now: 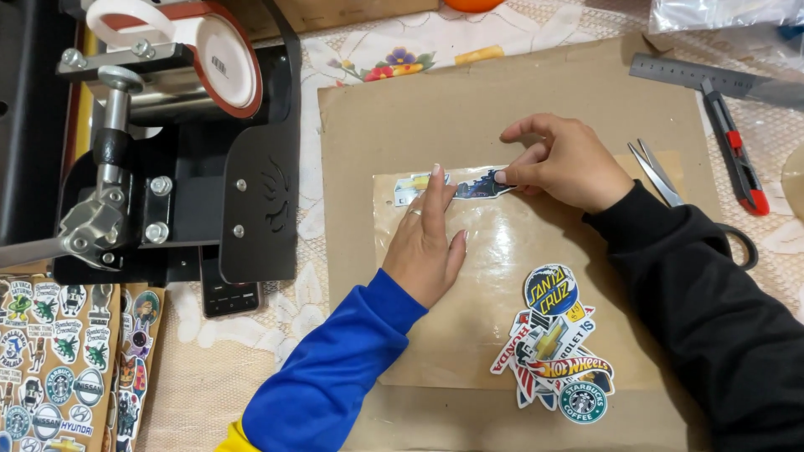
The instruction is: Preparing and arranging various stickers on a transfer sheet by peeling off backings and positioning them.
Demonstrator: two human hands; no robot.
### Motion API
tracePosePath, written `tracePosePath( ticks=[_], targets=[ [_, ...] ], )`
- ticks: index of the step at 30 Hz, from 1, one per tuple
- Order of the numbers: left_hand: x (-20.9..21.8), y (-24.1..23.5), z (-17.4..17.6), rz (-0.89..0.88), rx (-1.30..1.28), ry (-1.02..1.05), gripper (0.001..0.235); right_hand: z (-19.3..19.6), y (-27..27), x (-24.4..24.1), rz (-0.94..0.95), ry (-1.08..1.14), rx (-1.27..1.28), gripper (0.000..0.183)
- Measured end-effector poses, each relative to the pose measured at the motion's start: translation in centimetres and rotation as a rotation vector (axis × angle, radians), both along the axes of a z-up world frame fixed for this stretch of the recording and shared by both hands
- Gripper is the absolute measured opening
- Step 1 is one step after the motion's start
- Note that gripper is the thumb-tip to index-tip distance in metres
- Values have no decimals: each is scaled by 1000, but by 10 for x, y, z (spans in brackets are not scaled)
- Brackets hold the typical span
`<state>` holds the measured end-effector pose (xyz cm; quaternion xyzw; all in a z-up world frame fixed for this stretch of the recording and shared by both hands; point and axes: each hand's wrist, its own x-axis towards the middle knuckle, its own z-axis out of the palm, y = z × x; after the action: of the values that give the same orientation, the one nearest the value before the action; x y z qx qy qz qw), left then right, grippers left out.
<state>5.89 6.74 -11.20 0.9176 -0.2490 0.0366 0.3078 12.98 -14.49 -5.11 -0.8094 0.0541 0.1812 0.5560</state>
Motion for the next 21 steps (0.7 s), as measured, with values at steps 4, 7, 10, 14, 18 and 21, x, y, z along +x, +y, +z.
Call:
tracePosePath(
  ticks=[4,7,10,14,18,21],
  targets=[
    [1,0,1,-17,-2,-7,92,-3,0,1,3,-26,-31,52],
    [-1,0,2,-30,7,-19,91,-5,-1,1,6,-37,-47,52],
    [0,-1,3,-34,13,-19,90,-4,-1,2,13,-61,-75,51],
    [1,1,6,-42,16,2,90,-1,4,-1,67,-166,-322,44],
    [1,0,7,-41,17,5,90,-8,10,-5,77,-295,-443,45],
    [1,-1,6,-40,26,-5,90,-14,10,-5,98,-350,-539,51]
  ],
)
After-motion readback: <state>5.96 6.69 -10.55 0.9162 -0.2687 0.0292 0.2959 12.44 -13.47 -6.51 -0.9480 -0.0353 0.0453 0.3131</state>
